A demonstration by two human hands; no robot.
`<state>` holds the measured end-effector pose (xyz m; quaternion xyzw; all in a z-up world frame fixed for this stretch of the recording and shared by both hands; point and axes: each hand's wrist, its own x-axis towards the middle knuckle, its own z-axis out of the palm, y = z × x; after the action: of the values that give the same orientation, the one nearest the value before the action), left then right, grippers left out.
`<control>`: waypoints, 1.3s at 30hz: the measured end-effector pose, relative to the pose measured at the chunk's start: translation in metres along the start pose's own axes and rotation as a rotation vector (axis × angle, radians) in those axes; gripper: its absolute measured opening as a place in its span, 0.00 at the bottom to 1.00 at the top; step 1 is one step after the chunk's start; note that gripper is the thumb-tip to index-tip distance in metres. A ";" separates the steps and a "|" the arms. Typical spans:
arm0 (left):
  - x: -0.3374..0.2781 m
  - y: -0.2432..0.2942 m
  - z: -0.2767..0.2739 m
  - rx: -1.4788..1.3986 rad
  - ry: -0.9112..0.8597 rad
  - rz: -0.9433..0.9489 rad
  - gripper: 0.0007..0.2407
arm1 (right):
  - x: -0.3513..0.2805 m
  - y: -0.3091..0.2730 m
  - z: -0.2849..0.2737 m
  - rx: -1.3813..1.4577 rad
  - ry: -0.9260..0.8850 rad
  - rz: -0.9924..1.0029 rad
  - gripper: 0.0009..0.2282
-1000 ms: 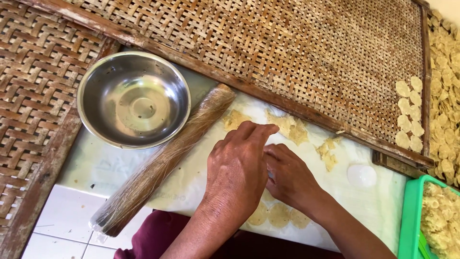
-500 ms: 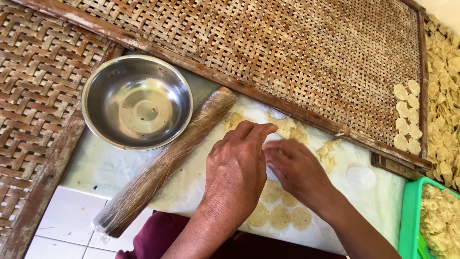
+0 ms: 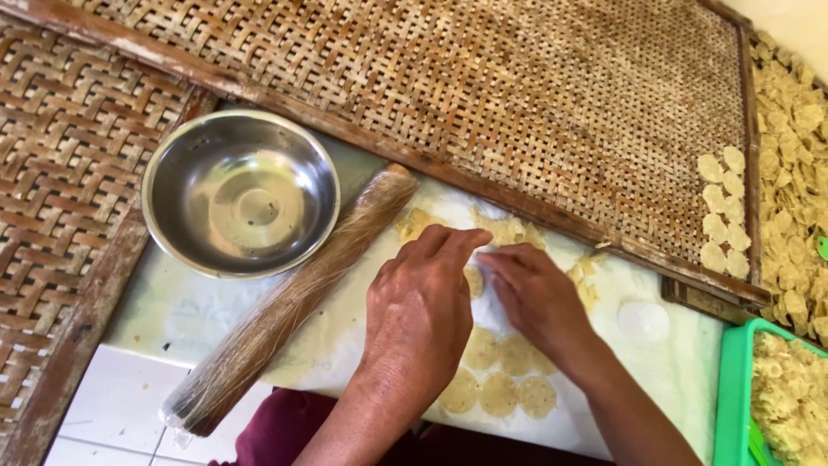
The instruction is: Forming small dough discs and placing them on a bamboo tray for drying.
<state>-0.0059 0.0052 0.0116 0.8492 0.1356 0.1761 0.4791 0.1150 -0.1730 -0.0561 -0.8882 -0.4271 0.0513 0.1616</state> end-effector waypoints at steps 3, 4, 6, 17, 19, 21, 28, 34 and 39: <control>0.000 -0.001 0.000 -0.009 -0.004 0.003 0.18 | 0.001 -0.008 -0.001 0.005 -0.016 0.023 0.10; 0.000 -0.001 0.000 -0.010 -0.006 0.010 0.18 | 0.002 -0.007 0.001 0.002 -0.010 0.026 0.10; 0.002 -0.001 0.001 0.014 -0.010 -0.018 0.19 | 0.002 -0.005 0.003 0.121 0.014 0.002 0.08; 0.007 0.004 0.005 0.119 -0.037 -0.084 0.17 | 0.003 0.019 -0.010 0.621 -0.148 0.235 0.09; 0.006 0.001 0.009 0.147 -0.043 -0.107 0.18 | 0.007 0.038 -0.034 0.663 -0.145 0.255 0.10; 0.005 -0.008 0.014 0.195 -0.043 -0.136 0.18 | 0.016 0.059 -0.071 0.619 -0.111 0.613 0.14; 0.001 -0.053 0.031 0.253 -0.126 -0.146 0.19 | 0.042 0.207 -0.170 0.384 0.278 0.812 0.12; -0.023 -0.161 0.064 0.247 -0.043 0.086 0.19 | 0.071 0.352 -0.159 0.348 0.403 0.757 0.12; -0.042 -0.277 0.079 0.385 -0.404 0.063 0.21 | 0.078 0.415 -0.131 0.446 0.434 0.743 0.14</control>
<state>-0.0269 0.0678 -0.2722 0.9462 0.0416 -0.0107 0.3206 0.5023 -0.3862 -0.0668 -0.9146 -0.0161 0.0094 0.4040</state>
